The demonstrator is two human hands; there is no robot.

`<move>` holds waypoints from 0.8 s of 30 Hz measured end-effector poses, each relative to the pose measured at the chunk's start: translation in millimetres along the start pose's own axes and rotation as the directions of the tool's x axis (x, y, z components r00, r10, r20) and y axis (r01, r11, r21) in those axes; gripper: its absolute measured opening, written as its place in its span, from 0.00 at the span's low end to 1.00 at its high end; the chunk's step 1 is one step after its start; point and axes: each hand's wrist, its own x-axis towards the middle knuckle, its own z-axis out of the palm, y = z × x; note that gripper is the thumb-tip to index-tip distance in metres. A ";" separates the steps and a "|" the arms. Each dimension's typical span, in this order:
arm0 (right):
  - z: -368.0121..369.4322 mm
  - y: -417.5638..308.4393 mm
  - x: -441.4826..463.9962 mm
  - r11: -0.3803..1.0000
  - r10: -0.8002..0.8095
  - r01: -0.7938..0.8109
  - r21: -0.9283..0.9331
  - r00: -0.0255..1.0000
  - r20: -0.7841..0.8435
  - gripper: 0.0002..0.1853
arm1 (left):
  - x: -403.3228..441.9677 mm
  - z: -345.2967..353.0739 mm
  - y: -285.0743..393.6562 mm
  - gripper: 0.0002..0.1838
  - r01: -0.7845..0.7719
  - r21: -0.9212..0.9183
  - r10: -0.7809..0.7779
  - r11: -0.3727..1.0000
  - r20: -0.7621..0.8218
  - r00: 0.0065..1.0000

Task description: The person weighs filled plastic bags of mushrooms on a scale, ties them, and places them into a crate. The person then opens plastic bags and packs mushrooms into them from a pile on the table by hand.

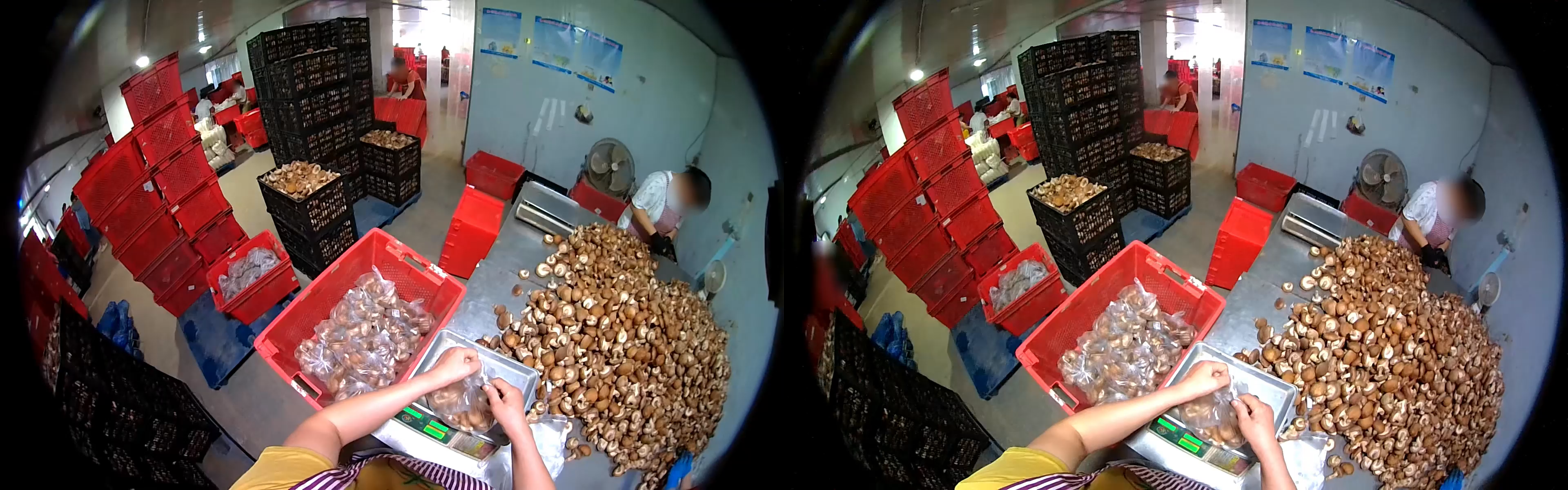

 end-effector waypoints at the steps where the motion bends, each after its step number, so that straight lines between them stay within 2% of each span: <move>1: 1.7 -5.8 1.1 1.000 0.003 -0.003 0.000 1.000 -0.001 0.09 | 2.5 -0.4 -1.2 0.13 0.034 0.033 -0.034 0.999 -0.007 0.999; 3: 4.1 -13.5 0.6 0.938 -0.274 0.240 -0.249 0.955 -0.115 0.07 | 9.3 2.3 -12.6 0.15 0.073 0.084 -0.072 0.994 -0.008 0.997; 4: 5.4 -24.5 -4.4 0.861 -0.351 0.287 -0.420 0.933 -0.081 0.04 | 15.5 5.0 -24.8 0.14 0.121 -0.011 -0.122 0.993 -0.032 0.992; 5: 6.0 -29.2 -11.1 0.699 -0.406 0.433 -0.568 0.895 0.183 0.02 | 20.4 6.1 -37.9 0.14 0.168 -0.105 -0.175 0.980 -0.051 0.983; 7: 19.3 -22.6 -40.8 0.660 -0.446 0.561 -0.500 0.828 0.341 0.04 | 33.4 -15.3 -53.7 0.13 0.273 -0.002 -0.273 0.962 -0.015 0.962; 8: 17.1 -13.7 -40.7 0.682 -0.473 0.562 -0.468 0.827 0.304 0.03 | 33.2 -9.5 -61.2 0.14 0.266 0.111 -0.255 0.957 -0.109 0.961; 9: 6.5 -12.9 -36.0 0.685 -0.469 0.550 -0.477 0.835 0.289 0.03 | 34.3 -6.3 -57.7 0.14 0.262 0.106 -0.251 0.959 -0.109 0.962; 11: -5.6 -18.6 -31.3 0.798 -0.443 0.472 -0.375 0.881 0.166 0.04 | 31.8 -3.4 -53.1 0.14 0.346 -0.058 -0.351 0.936 -0.168 0.921; 12: -5.0 -18.9 -31.8 0.800 -0.439 0.470 -0.374 0.882 0.171 0.04 | 33.3 -7.0 -47.0 0.14 0.290 -0.215 -0.301 0.933 -0.022 0.953; 13: -3.5 -18.4 -32.6 0.969 -0.245 0.247 -0.023 0.968 0.049 0.05 | 26.9 -6.3 -41.5 0.14 0.297 -0.219 -0.309 0.930 -0.022 0.951; 14: -1.0 -18.4 -31.3 0.936 -0.007 0.004 0.351 1.000 0.009 0.08 | 20.3 -6.4 -35.5 0.13 0.278 -0.405 -0.268 0.871 0.083 0.960; 15: 1.8 -19.7 -28.3 0.710 0.228 -0.208 0.673 0.972 0.060 0.10 | 9.5 -13.6 -12.1 0.11 0.267 -0.573 -0.203 0.775 0.175 0.963; 17: 6.8 -29.9 -18.1 0.588 0.260 -0.124 0.799 0.965 -0.041 0.13 | -10.1 -20.1 12.5 0.10 0.236 -0.625 -0.102 0.744 0.242 0.965; 19: 10.7 -40.0 -8.4 0.570 0.292 -0.143 0.809 0.956 -0.037 0.13 | -25.1 -11.9 28.7 0.07 0.184 -0.625 -0.015 0.758 0.266 0.964; 21: 14.5 -36.3 -3.1 0.552 0.322 -0.161 0.818 0.946 -0.031 0.13 | -36.7 -8.3 36.3 0.06 0.109 -0.455 0.077 0.884 0.371 0.926; 22: 15.7 -26.5 2.4 0.605 0.282 -0.175 0.776 0.959 -0.004 0.13 | -41.4 -4.8 44.5 0.06 -0.106 -0.227 0.175 0.968 0.309 0.935; 23: 16.2 -20.6 5.3 0.657 0.244 -0.184 0.731 0.970 0.025 0.14 | -45.6 -7.1 51.9 0.06 0.038 -0.116 0.011 0.992 0.393 0.919; 24: 15.8 -25.8 6.0 0.679 0.253 -0.194 0.708 0.967 0.023 0.12 | -46.5 -4.7 48.5 0.06 0.000 -0.161 0.057 0.987 0.351 0.935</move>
